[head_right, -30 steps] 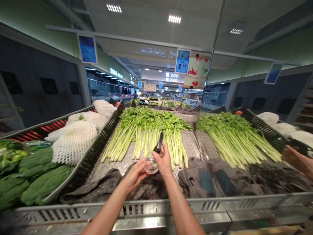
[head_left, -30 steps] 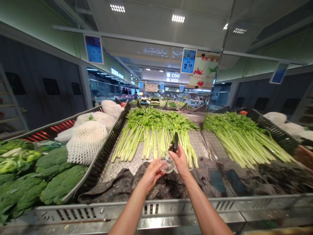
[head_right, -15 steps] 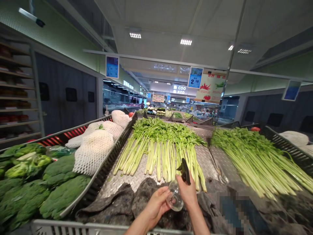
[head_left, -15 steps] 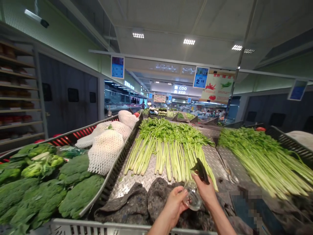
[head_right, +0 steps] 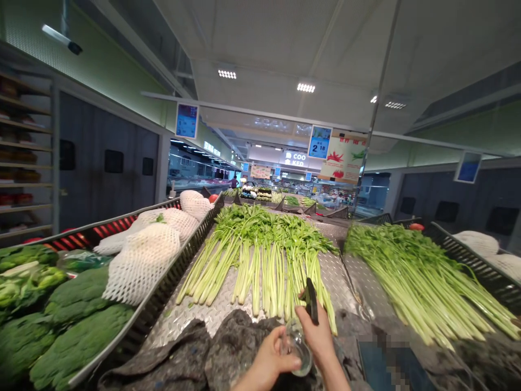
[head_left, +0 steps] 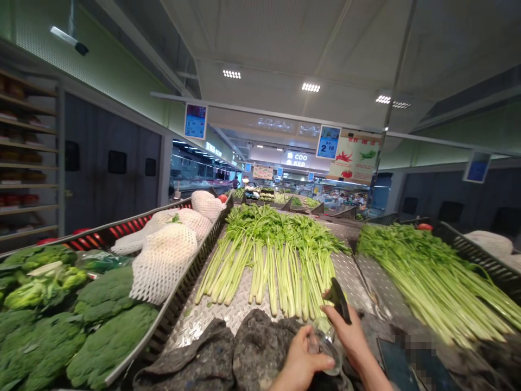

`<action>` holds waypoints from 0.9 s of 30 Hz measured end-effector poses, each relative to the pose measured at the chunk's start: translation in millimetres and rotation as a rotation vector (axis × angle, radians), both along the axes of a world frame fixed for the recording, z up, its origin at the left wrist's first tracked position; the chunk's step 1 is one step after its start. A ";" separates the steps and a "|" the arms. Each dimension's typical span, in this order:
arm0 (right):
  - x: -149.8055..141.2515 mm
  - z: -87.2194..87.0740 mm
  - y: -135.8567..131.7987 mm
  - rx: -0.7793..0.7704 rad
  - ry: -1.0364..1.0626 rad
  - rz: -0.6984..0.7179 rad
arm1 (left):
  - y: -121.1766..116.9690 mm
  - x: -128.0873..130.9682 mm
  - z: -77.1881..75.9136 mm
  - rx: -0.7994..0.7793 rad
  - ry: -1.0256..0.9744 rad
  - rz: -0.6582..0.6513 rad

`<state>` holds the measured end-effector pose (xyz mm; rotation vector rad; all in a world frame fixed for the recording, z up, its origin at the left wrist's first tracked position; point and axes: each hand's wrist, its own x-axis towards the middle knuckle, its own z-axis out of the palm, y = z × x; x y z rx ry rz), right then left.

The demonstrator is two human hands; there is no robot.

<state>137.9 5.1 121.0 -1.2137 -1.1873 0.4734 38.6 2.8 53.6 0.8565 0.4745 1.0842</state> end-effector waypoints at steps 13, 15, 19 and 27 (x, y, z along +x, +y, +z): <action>-8.0 -4.5 4.3 -0.090 0.111 -0.251 | -6.6 -18.3 8.7 0.279 0.401 0.093; -13.9 -0.5 3.0 -0.069 0.102 -0.217 | -6.7 -22.7 11.2 0.266 0.474 0.144; -27.7 11.1 0.9 -0.021 0.065 -0.130 | -4.9 -34.8 20.0 0.270 0.586 0.231; -57.3 12.4 13.3 -0.008 -0.009 -0.064 | -0.6 -67.1 22.5 0.257 0.639 0.333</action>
